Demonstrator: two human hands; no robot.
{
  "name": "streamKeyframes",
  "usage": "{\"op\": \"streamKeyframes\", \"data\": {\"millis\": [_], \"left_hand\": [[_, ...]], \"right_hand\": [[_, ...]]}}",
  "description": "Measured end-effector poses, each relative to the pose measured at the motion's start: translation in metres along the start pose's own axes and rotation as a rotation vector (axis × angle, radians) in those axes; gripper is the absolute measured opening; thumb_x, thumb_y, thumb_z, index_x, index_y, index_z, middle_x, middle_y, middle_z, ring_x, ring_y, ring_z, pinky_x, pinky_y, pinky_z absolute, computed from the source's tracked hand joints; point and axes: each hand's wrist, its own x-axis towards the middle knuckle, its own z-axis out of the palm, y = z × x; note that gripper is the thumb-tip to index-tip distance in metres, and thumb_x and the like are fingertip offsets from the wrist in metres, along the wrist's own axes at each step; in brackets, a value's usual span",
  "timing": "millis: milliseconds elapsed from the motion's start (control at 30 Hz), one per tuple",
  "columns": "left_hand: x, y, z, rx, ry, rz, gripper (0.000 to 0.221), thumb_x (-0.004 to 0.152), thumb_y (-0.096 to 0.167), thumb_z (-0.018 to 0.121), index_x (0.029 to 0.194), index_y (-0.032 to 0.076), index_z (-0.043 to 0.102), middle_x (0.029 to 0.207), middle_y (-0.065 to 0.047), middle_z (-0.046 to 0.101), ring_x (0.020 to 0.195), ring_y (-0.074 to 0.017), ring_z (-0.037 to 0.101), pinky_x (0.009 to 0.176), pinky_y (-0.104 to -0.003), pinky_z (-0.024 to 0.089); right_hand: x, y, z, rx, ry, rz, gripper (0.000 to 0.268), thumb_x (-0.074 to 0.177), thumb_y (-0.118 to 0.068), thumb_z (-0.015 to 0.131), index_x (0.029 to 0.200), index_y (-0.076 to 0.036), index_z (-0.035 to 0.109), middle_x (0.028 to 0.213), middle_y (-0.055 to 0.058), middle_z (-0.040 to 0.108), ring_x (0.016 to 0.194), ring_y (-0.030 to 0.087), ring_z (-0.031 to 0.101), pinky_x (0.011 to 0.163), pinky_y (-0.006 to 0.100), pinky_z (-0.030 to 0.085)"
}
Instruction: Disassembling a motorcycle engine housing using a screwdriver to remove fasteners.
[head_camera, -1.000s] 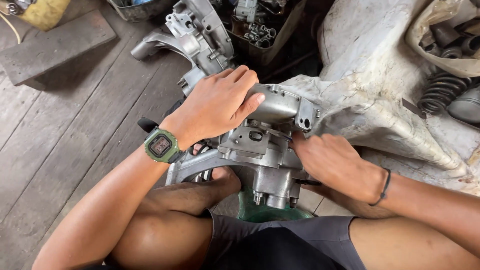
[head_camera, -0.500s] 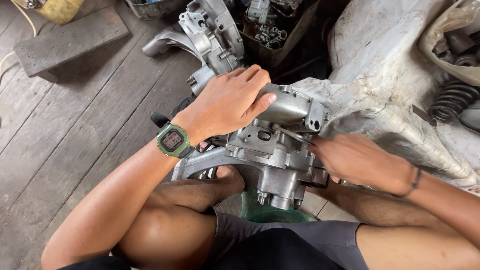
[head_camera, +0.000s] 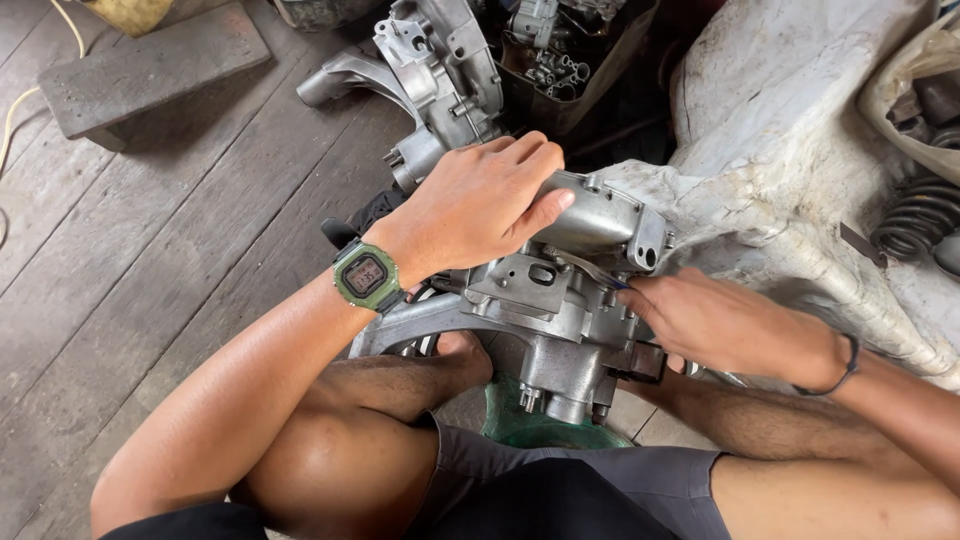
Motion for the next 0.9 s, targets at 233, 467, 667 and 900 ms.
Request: {"op": "streamKeyframes", "data": {"millis": [233,467,667,900], "left_hand": [[0.001,0.002,0.001,0.012,-0.002,0.003,0.031,0.110,0.037,0.034,0.115,0.010,0.051,0.096,-0.009,0.053,0.090,-0.0380,0.067,0.073,-0.055,0.057],[0.001,0.000,0.001,-0.008,-0.015,0.004,0.031,0.110,0.038,0.034,0.116,0.012,0.050,0.095,-0.008,0.052,0.090,-0.0381,0.066,0.071,-0.056,0.057],[0.001,0.001,0.001,-0.013,-0.009,-0.006,0.030,0.109,0.036,0.036,0.115,0.011,0.050,0.096,-0.009,0.053,0.089,-0.0385,0.066,0.069,-0.056,0.058],[0.001,0.001,-0.002,-0.006,0.005,0.007,0.029,0.110,0.036,0.036,0.110,0.010,0.049,0.093,-0.010,0.051,0.087,-0.0400,0.065,0.067,-0.057,0.057]], "right_hand": [[0.021,0.010,0.002,0.069,0.112,-0.186,0.050,0.112,-0.032,0.030,0.077,-0.013,0.061,0.048,0.002,0.055,0.035,0.013,0.050,0.040,0.024,0.043],[0.031,0.037,0.003,0.314,-0.024,-0.336,0.056,0.111,-0.032,0.033,0.086,-0.004,0.074,0.054,0.002,0.054,0.043,0.016,0.057,0.047,0.029,0.053],[0.019,0.016,-0.004,0.256,0.079,-0.463,0.052,0.111,-0.030,0.036,0.090,0.000,0.073,0.051,0.002,0.044,0.041,0.016,0.053,0.047,0.029,0.056],[-0.008,-0.017,0.003,0.099,0.208,0.028,0.057,0.102,-0.055,0.039,0.089,-0.015,0.077,0.034,-0.003,0.061,0.040,0.014,0.071,0.054,0.030,0.061]]}}
